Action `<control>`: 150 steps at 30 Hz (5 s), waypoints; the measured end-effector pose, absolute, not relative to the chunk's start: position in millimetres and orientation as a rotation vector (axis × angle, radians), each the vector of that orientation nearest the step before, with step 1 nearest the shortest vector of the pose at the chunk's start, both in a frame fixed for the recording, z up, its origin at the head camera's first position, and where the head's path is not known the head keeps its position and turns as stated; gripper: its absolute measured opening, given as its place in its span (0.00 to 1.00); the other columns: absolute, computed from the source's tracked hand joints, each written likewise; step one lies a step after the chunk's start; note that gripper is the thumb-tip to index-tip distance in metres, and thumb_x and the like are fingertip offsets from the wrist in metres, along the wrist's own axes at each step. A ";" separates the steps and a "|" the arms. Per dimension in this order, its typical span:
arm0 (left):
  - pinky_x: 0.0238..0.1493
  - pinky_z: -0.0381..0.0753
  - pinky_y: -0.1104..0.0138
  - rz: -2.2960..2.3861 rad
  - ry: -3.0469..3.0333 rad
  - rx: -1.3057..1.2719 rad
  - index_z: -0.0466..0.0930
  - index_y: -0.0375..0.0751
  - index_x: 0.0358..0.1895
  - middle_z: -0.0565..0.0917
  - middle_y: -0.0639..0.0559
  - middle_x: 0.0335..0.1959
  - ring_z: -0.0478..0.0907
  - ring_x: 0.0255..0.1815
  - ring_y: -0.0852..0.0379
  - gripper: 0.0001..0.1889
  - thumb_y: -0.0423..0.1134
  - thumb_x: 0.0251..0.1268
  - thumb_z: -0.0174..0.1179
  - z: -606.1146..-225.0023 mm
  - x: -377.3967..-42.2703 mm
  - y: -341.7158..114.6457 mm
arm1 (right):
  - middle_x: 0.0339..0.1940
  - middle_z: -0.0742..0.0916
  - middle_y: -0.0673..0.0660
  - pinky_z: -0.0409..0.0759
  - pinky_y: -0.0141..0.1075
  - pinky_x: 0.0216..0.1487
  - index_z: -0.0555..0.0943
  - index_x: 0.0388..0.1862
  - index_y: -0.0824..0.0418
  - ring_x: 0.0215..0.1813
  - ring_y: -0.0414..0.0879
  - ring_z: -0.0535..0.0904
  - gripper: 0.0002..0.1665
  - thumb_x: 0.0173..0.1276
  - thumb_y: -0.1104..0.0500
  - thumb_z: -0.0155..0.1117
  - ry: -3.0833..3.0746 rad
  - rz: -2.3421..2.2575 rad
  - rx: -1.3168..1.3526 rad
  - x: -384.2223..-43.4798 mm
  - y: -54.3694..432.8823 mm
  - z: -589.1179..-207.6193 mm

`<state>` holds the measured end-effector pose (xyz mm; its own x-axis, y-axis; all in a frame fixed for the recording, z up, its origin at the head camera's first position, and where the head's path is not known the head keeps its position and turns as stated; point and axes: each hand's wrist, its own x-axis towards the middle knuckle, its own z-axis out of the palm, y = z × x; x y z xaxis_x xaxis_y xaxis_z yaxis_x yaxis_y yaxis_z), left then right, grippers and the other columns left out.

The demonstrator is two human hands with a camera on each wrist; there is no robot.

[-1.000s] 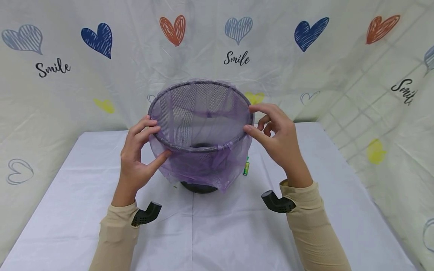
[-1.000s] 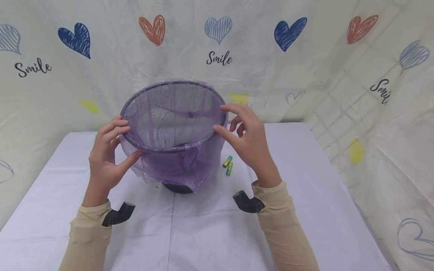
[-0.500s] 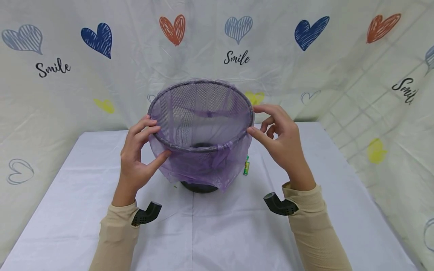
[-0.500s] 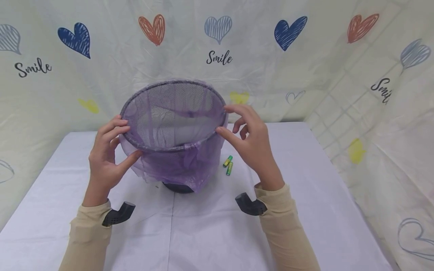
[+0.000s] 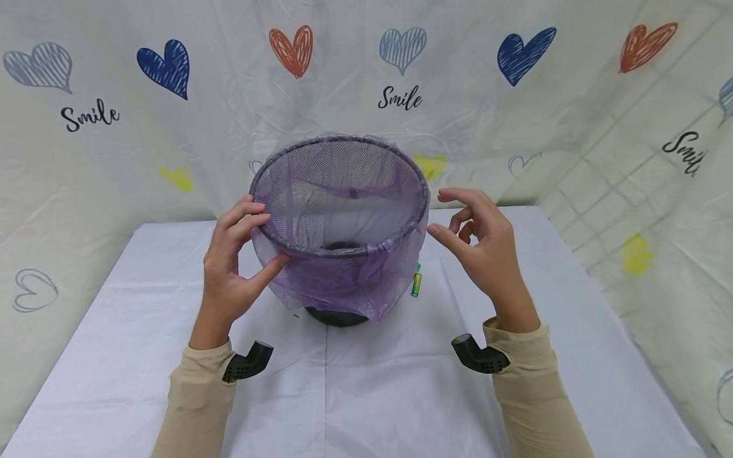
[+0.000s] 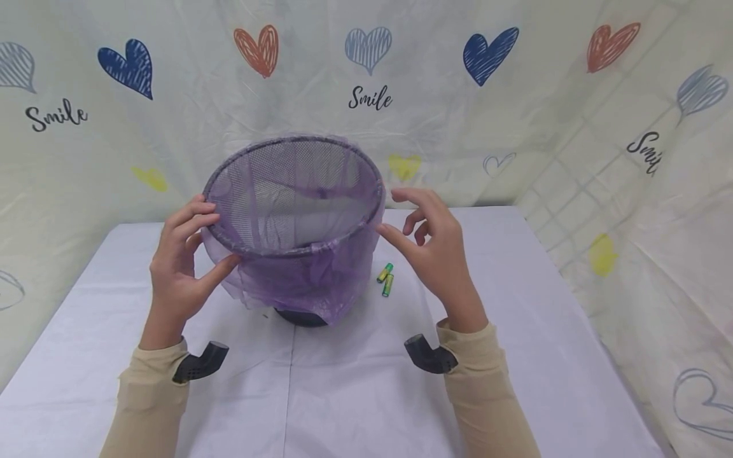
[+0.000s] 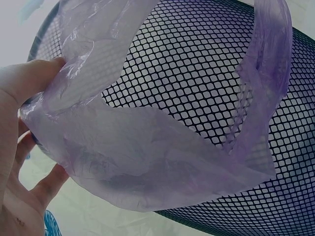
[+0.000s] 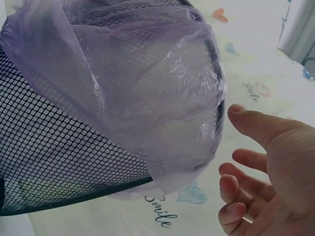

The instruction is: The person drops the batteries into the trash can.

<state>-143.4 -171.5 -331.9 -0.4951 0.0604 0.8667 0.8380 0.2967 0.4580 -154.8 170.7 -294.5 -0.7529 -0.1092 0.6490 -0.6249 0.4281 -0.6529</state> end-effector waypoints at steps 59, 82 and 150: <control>0.65 0.77 0.68 -1.280 -1.785 -0.827 0.74 0.19 0.51 0.73 0.28 0.56 0.63 0.72 0.36 0.31 0.47 0.58 0.68 -334.3 -145.1 -172.2 | 0.54 0.84 0.53 0.71 0.21 0.33 0.80 0.57 0.53 0.33 0.35 0.73 0.26 0.58 0.60 0.74 -2.445 1.258 0.438 -166.5 195.8 -361.2; 0.64 0.77 0.69 -1.304 -1.770 -0.818 0.74 0.19 0.50 0.74 0.32 0.57 0.63 0.72 0.38 0.31 0.47 0.58 0.69 -335.4 -147.6 -172.8 | 0.51 0.84 0.59 0.74 0.27 0.31 0.79 0.56 0.59 0.31 0.38 0.74 0.26 0.59 0.58 0.73 -2.554 1.161 0.445 -180.2 200.3 -378.6; 0.64 0.76 0.71 -1.246 -1.822 -0.796 0.75 0.23 0.51 0.73 0.30 0.57 0.64 0.72 0.40 0.31 0.51 0.58 0.68 -336.5 -147.4 -175.9 | 0.47 0.82 0.64 0.72 0.35 0.33 0.79 0.53 0.65 0.34 0.50 0.76 0.26 0.58 0.56 0.72 -2.871 0.990 0.333 -205.0 182.7 -462.1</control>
<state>-147.4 -175.9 -336.5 -0.5048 0.0691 0.8604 0.8270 0.3246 0.4591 -205.0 182.7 -462.1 -0.9725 -0.1769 0.1513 -0.2325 0.7667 -0.5984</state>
